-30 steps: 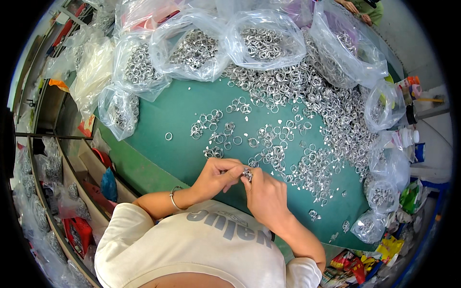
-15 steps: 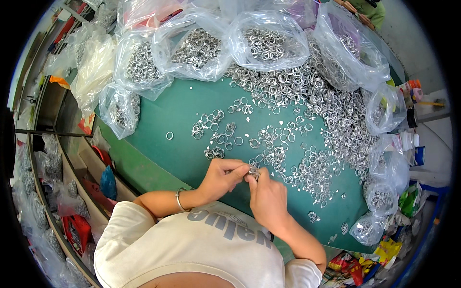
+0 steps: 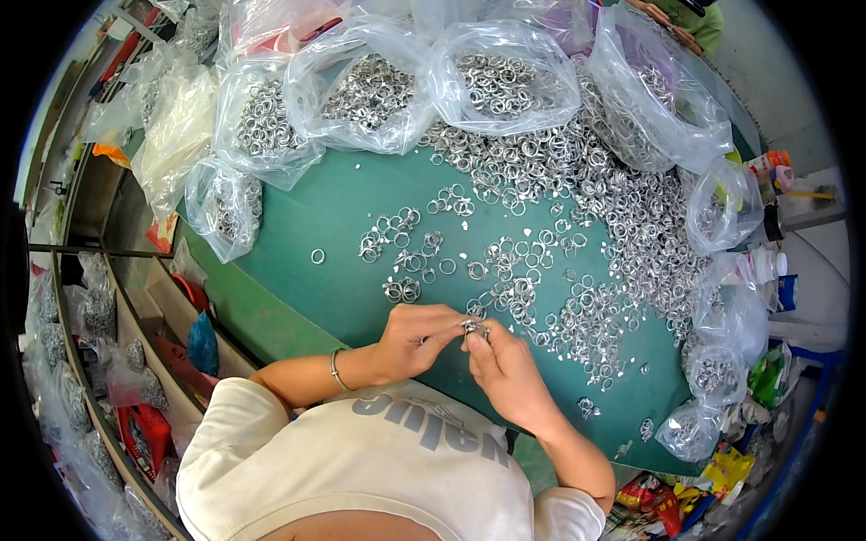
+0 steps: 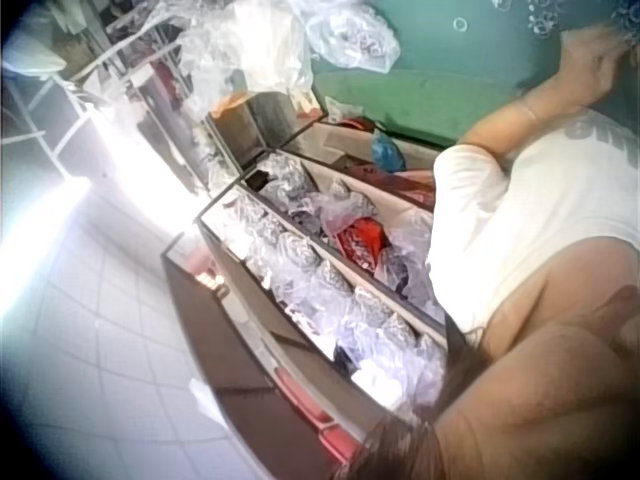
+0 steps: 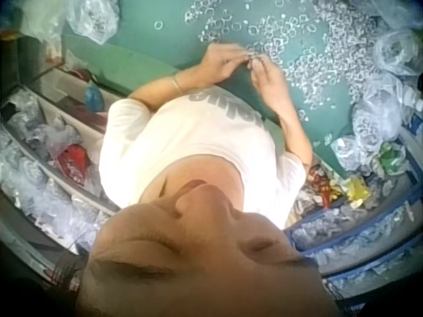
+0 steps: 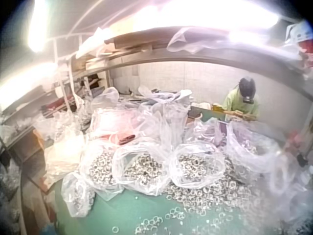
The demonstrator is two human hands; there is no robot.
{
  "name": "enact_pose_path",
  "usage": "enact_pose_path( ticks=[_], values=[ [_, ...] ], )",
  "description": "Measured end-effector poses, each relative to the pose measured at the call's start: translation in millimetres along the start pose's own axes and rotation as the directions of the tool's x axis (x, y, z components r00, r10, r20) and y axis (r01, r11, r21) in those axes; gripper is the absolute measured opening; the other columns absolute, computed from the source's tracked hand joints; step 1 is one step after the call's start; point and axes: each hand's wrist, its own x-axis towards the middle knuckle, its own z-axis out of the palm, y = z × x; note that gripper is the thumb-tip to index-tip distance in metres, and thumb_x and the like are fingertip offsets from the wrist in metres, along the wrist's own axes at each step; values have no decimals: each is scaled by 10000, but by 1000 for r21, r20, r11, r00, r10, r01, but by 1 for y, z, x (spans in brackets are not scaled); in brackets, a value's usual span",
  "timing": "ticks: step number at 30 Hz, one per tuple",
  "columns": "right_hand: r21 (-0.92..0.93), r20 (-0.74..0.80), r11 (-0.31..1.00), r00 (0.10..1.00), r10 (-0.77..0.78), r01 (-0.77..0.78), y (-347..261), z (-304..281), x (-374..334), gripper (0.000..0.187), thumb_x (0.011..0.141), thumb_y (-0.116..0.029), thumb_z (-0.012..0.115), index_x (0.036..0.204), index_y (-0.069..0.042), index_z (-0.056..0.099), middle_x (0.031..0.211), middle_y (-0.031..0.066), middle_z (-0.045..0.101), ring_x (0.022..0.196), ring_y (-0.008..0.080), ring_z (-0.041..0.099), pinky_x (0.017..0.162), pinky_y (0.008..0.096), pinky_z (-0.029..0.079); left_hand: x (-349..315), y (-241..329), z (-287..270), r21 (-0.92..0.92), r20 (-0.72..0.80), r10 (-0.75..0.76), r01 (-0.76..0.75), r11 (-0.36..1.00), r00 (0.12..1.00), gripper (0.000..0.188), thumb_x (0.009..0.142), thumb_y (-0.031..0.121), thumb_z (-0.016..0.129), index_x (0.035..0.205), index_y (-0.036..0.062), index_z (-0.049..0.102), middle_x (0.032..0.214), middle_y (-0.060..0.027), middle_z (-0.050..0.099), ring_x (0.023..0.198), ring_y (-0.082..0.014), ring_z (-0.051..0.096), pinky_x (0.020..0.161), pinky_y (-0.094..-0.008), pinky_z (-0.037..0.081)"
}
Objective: The person picks up metal rings from a table by hand, gathers them into groups, and places them into plastic bags on a nearby shelf.
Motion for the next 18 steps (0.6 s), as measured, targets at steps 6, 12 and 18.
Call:
enact_pose_path(
  ticks=[6,12,18],
  values=[
    [277,264,951,962,67,-142,1,-14,2,176,974,-163,410,949,-13,500,622,5,434,525,95,417,486,241,359,1,-6,-5,-133,42,-274,278,951,961,179,877,61,556,994,-24,661,751,-92,651,617,-121,582,535,-245,441],
    [579,169,806,985,30,-124,14,-16,8,195,905,-48,449,1084,-6,513,831,68,526,676,151,528,564,258,419,-1,-16,-2,-106,-34,-331,326,939,943,171,876,38,549,998,-8,659,755,-76,644,608,-112,553,546,-251,440],
    [688,-9,725,999,44,-26,37,-9,12,246,872,0,460,1113,-2,512,888,66,528,706,179,536,646,292,432,3,-23,-21,126,-116,-408,421,898,905,173,877,35,543,1001,16,663,757,-63,646,568,-94,529,505,-248,413]
  ],
)
